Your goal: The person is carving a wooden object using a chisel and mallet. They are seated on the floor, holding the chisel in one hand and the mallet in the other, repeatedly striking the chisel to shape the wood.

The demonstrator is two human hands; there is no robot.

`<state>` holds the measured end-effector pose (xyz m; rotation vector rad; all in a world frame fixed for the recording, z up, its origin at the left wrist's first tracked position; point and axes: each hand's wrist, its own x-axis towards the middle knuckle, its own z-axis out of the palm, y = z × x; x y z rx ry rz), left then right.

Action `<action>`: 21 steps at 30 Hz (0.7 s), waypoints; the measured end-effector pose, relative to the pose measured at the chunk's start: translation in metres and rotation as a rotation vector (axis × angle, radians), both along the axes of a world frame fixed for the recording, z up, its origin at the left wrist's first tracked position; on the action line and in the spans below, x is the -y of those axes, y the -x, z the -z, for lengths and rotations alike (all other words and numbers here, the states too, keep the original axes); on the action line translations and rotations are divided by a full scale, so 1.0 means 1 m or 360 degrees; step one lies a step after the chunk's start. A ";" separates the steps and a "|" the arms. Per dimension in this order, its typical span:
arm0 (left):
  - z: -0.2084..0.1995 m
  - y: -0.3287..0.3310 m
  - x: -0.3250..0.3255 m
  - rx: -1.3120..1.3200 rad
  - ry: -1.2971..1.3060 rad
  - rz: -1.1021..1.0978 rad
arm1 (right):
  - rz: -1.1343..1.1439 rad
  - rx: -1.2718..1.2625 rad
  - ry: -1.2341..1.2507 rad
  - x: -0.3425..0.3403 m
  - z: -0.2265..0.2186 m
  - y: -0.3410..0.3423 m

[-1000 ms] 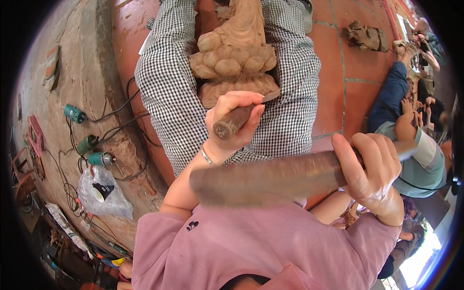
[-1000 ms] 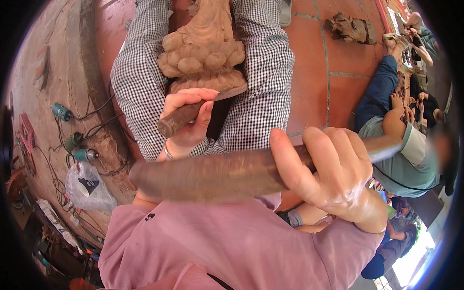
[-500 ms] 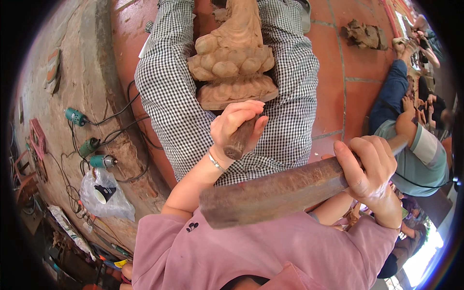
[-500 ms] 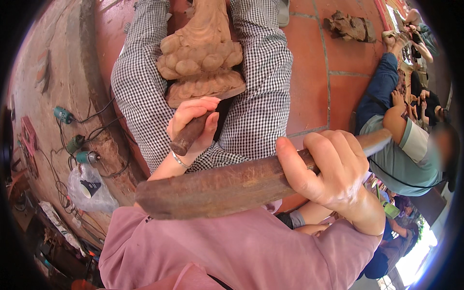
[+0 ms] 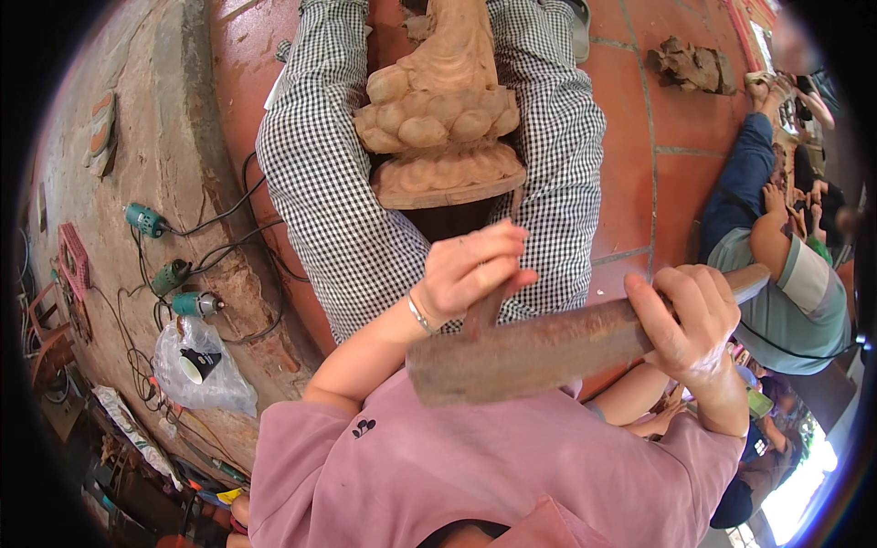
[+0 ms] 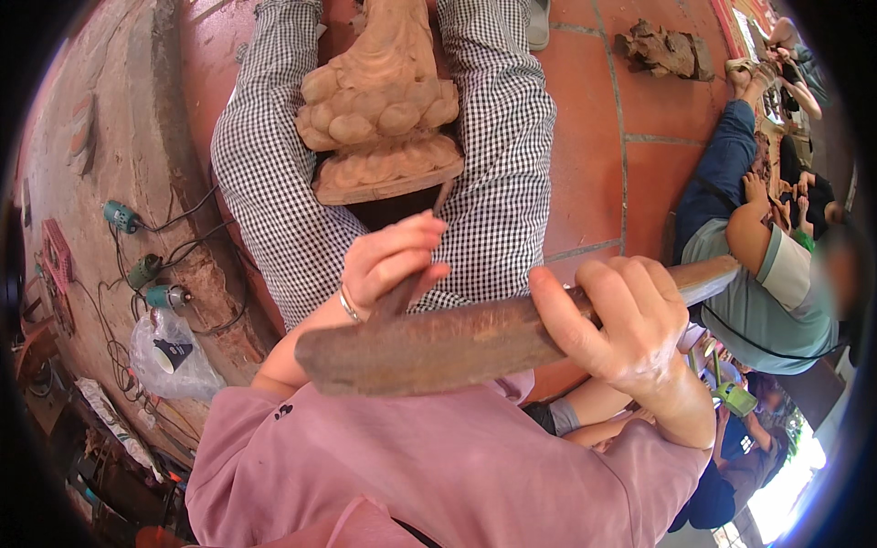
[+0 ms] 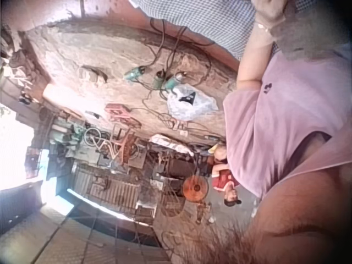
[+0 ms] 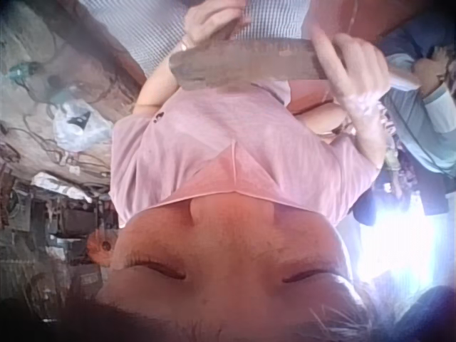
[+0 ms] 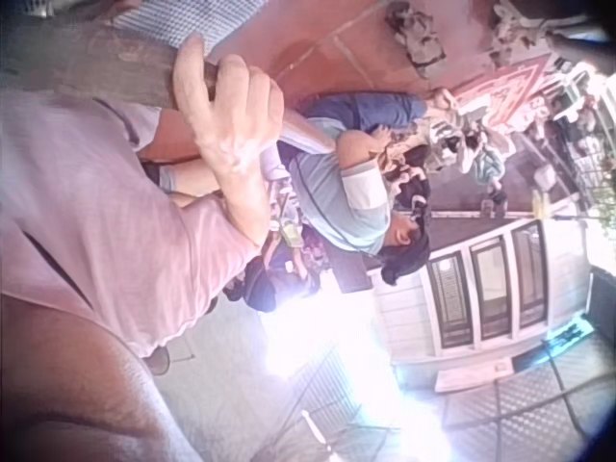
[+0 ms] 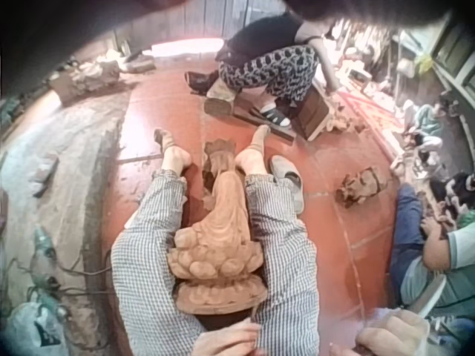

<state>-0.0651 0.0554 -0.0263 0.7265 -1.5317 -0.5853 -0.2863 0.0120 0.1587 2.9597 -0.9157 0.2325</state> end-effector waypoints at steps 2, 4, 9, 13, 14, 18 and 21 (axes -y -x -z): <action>-0.003 0.000 -0.001 -0.0036 0.0035 -0.0036 | -0.0018 0.0056 -0.0088 -0.003 0.000 0.001; -0.004 -0.003 0.003 -0.0086 0.0004 -0.0176 | -0.0058 0.0139 -0.0052 -0.003 0.004 0.002; -0.004 -0.015 0.002 -0.0121 -0.0282 -0.0206 | -0.0042 0.0139 -0.0035 0.000 0.004 -0.001; -0.004 -0.014 0.013 -0.0347 -0.0452 -0.0350 | -0.0053 0.0165 -0.0017 0.002 0.003 -0.002; -0.007 -0.014 0.016 -0.0394 -0.0522 -0.0355 | -0.0062 0.0180 -0.0008 0.003 0.002 -0.003; -0.005 -0.008 0.025 -0.0433 -0.0501 -0.0350 | 0.0047 -0.0007 0.0039 0.008 -0.006 -0.009; -0.010 -0.004 0.024 -0.0312 -0.0471 -0.0402 | 0.0135 -0.0122 0.0022 0.007 -0.014 -0.011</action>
